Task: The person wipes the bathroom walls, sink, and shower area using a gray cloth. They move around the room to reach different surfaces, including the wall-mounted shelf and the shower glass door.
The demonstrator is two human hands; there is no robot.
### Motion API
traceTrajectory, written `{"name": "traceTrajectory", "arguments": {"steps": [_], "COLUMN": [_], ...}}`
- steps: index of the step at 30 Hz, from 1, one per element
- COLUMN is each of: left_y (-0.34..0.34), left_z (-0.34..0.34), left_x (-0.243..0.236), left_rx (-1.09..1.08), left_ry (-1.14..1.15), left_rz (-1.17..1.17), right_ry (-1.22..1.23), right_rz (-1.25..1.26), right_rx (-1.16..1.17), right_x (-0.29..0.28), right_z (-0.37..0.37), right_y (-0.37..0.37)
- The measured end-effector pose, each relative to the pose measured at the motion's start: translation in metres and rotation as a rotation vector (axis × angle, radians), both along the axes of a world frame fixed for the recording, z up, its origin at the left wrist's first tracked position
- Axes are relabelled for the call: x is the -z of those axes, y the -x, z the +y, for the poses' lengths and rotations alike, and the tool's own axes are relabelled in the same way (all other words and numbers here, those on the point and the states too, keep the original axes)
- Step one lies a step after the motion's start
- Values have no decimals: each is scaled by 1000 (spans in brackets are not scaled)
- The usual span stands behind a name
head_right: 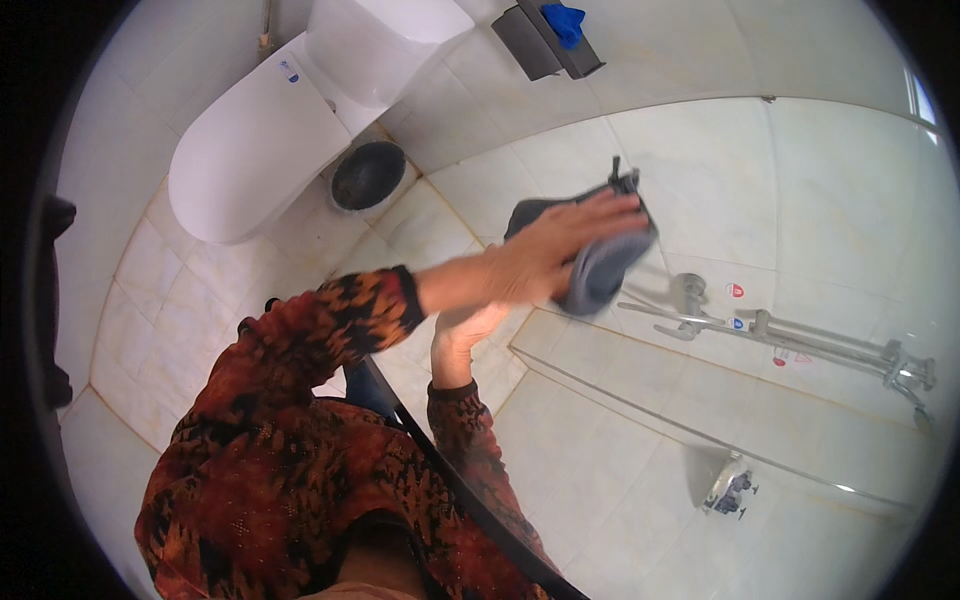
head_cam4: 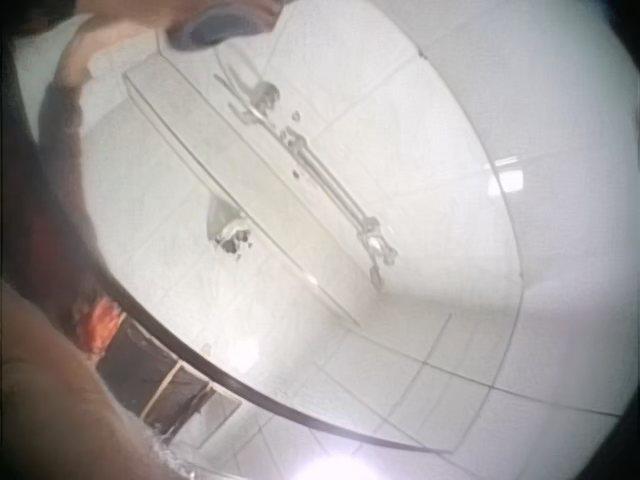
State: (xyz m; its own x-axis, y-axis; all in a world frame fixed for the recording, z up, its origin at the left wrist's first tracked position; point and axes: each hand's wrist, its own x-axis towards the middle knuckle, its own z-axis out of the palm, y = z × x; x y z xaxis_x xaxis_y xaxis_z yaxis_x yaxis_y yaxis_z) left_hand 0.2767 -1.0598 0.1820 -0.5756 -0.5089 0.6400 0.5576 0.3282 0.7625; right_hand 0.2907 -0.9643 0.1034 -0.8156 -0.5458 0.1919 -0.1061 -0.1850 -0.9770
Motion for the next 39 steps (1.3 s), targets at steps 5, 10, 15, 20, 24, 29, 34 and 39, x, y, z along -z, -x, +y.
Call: {"name": "traceTrajectory", "arguments": {"steps": [5, 10, 15, 20, 24, 29, 34, 39], "left_y": [12, -65, -136, -129, -68, 27, 21, -60], "left_z": [-16, 43, 91, 91, 54, -12, -20, 41], "left_x": [77, 190, 189, 85, -1, -25, 102, 200], "left_rx": [172, 29, 210, 13, 51, -58, 104, 101], "left_ry": [-476, -542, -728, -328, -10, -44, -433, -597], "left_rz": [-266, -482, -520, -156, 152, 135, -238, -565], "right_ry": [223, 70, -68, -211, -54, 149, 194, 48], "right_rz": [62, 2, -37, 24, 208, -14, -104, 9], "right_rx": [-198, -117, -218, -387, -131, -175, -238, -209], "right_x": [-10, 5, 16, -10, -52, -83, -40, 1], "right_z": [-15, -9, 28, 72, 39, -80, -87, -58], "right_y": [7, -4, -33, -46, 14, 118, 110, 61]}}
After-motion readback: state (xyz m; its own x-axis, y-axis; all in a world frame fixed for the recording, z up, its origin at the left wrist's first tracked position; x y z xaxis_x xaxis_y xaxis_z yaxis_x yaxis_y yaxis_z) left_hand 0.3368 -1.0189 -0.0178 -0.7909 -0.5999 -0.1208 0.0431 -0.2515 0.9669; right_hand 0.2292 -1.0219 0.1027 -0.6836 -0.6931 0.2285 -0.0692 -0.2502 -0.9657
